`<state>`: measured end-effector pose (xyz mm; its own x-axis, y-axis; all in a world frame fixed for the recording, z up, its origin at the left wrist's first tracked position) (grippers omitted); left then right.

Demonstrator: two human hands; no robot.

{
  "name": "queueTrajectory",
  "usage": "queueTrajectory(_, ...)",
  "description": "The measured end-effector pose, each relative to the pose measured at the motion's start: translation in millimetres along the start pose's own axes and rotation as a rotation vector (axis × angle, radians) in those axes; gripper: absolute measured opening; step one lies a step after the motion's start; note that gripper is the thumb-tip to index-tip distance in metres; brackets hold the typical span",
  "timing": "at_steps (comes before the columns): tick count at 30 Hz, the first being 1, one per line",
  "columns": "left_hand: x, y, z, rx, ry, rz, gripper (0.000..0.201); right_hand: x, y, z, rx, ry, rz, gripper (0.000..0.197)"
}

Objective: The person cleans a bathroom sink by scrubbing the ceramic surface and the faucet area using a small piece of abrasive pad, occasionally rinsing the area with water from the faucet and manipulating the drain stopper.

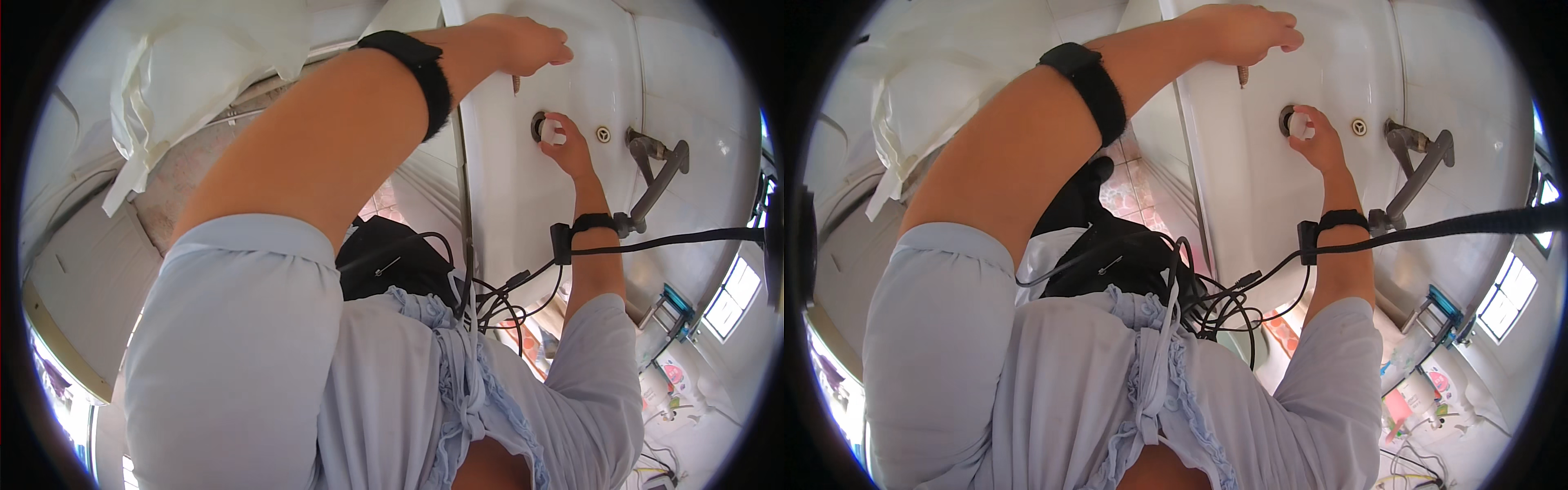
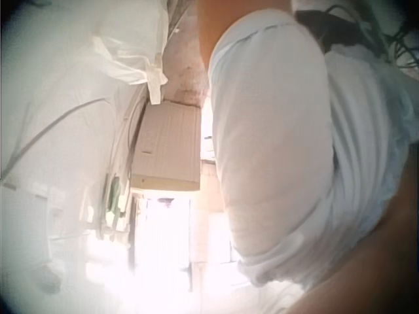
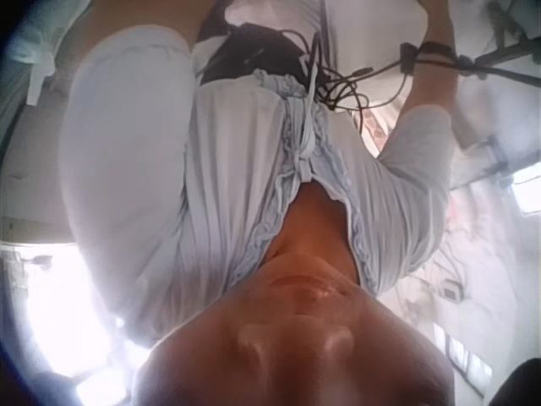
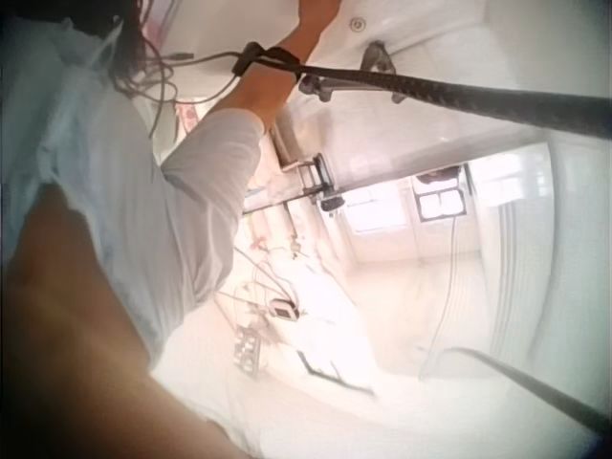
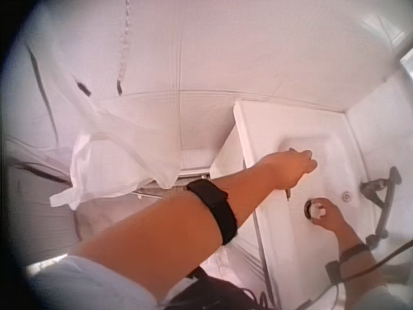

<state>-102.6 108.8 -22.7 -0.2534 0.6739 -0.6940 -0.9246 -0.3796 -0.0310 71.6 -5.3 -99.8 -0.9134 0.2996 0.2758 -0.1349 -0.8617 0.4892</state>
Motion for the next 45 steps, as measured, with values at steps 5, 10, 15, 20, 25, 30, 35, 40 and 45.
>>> queueTrajectory(5,3.9,-2.5,2.2,-0.039,-0.031,0.037,0.025,-5.7,-3.3,-2.3,0.044,-0.049,-0.024,0.054)
queueTrajectory(10,7.2,-2.9,3.1,-0.081,0.042,0.101,0.027,-8.0,-5.8,-1.4,0.067,-0.072,-0.015,0.054)
queueTrajectory(15,13.5,-4.4,0.2,-0.068,0.065,0.132,0.026,-8.7,-9.0,-1.6,0.095,-0.011,-0.012,0.054)
queueTrajectory(20,5.4,-7.1,0.0,-0.058,-0.009,0.045,0.026,-11.0,-12.5,0.7,0.089,-0.074,0.011,0.055)
queueTrajectory(25,9.6,-0.9,3.3,-0.070,0.097,0.118,0.026,-15.5,-9.5,-1.8,0.111,-0.129,0.002,0.057)
queueTrajectory(30,9.5,-0.2,2.9,-0.074,0.053,0.121,0.028,-20.0,-10.6,-1.7,0.149,-0.205,-0.037,0.058)
queueTrajectory(35,12.6,4.5,5.3,-0.084,0.141,0.159,0.028,-31.0,-9.9,-2.9,0.192,-0.348,-0.111,0.058)
queueTrajectory(40,8.6,-0.3,1.7,-0.069,0.050,0.101,0.028,-39.5,-5.6,-4.0,0.192,-0.665,-0.225,0.054)
queueTrajectory(45,10.0,1.1,4.5,-0.062,0.073,0.113,0.028,-39.7,-4.4,-2.8,0.165,-0.670,-0.241,0.052)
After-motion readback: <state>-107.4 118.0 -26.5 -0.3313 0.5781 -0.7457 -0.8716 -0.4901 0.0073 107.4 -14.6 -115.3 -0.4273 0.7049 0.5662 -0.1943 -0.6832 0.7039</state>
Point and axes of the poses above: each hand's wrist, its own y-axis away from the middle knuckle, its own z-axis out of the back of the hand, x = y × z, the point moved 10 cm from there along -y, towards the middle knuckle, and after that the axes turned 7 degrees about x, right-handed, at the moved point
